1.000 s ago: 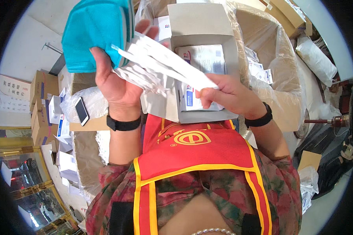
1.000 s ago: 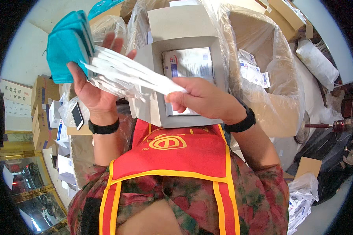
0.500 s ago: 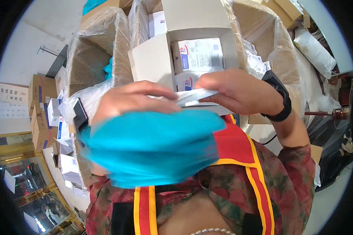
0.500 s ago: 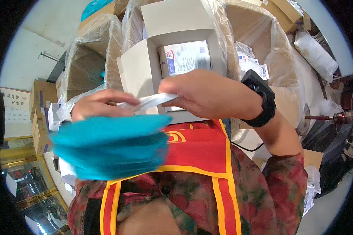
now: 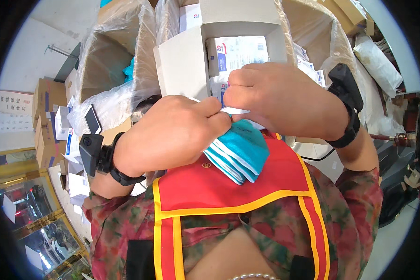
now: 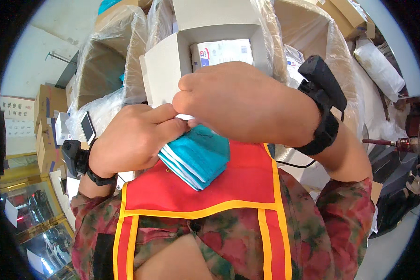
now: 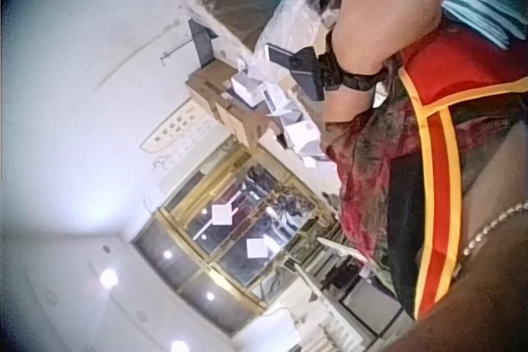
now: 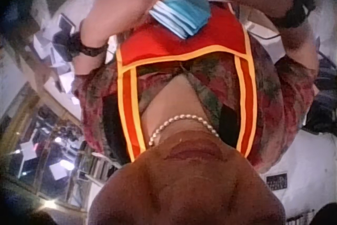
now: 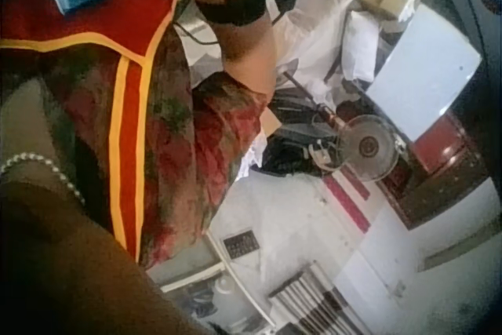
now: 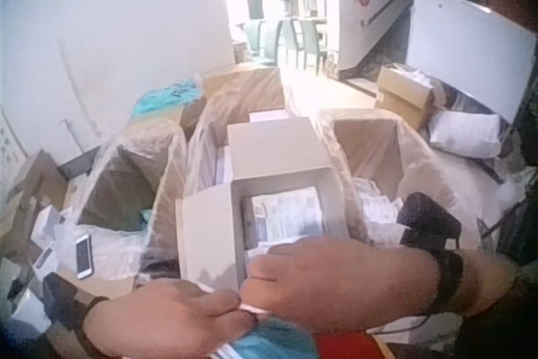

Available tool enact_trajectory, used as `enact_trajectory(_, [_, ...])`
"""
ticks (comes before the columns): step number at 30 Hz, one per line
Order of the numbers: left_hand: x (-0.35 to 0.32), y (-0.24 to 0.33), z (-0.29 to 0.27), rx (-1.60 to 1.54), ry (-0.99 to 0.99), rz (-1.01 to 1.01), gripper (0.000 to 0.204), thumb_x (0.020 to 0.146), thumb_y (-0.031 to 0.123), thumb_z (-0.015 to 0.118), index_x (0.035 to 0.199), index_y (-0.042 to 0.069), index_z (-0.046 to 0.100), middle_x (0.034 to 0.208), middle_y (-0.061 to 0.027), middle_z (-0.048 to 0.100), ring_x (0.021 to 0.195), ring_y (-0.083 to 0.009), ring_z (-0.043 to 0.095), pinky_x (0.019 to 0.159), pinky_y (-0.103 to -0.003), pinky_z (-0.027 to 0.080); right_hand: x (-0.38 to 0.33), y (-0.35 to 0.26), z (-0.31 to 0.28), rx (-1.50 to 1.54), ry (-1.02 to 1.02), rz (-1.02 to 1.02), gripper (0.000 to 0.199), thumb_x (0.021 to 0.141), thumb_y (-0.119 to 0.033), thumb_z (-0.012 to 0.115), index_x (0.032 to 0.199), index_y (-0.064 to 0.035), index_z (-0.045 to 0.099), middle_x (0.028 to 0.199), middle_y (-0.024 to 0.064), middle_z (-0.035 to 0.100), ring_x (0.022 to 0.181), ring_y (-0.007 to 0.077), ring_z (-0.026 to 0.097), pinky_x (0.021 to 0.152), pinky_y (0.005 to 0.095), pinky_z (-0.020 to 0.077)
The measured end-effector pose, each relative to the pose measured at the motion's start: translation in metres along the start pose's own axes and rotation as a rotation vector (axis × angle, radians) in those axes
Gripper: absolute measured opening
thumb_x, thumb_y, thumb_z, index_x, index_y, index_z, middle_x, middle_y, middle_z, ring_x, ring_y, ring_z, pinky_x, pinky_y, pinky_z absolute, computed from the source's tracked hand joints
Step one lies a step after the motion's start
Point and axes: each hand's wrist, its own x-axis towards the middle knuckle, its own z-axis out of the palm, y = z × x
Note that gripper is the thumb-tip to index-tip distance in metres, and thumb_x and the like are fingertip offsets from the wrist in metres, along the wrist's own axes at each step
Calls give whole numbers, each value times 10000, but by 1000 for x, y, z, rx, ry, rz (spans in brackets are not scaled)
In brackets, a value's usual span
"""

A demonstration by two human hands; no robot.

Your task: Sorting and packaging respirators into boxes.

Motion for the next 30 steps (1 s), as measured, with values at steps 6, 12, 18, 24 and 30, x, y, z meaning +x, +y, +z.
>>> enact_trajectory(6, [0, 0, -5, 25, -29, 3, 397, 602, 60, 673, 991, 79, 591, 866, -75, 569, 675, -296, 590, 587, -377, 477, -10, 4, 3, 143, -58, 106, 97, 787, -76, 599, 868, -23, 589, 865, 140, 594, 842, 343, 614, 704, 411, 505])
enact_trajectory(12, [9, 2, -4, -19, -42, 39, 356, 587, 68, 689, 923, 75, 573, 823, -76, 546, 684, -299, 595, 585, -383, 480, -1, 7, 10, 91, -148, 22, 175, 813, -141, 643, 909, 0, 603, 865, 165, 620, 840, 368, 615, 718, 425, 510])
enact_trajectory(18, [9, 3, -5, -10, -61, 26, 339, 585, 71, 689, 900, 72, 563, 811, -82, 544, 692, -303, 600, 582, -393, 484, -5, 8, -1, 365, -227, 125, 205, 865, -168, 598, 955, 16, 586, 858, 204, 626, 854, 397, 605, 740, 432, 489])
enact_trajectory(24, [9, 2, -2, -17, -24, 37, 319, 602, 66, 676, 899, 68, 561, 813, -89, 547, 682, -312, 599, 576, -397, 481, -6, 14, 5, 488, -211, 92, 212, 898, -184, 565, 983, 10, 547, 851, 225, 610, 853, 415, 595, 731, 433, 470])
enact_trajectory(30, [9, 1, -3, -10, -52, 15, 316, 620, 68, 667, 920, 68, 571, 814, -92, 556, 680, -319, 596, 575, -400, 478, -6, 9, 8, 456, -191, 168, 190, 893, -177, 568, 964, -5, 524, 831, 224, 609, 805, 424, 595, 674, 443, 469])
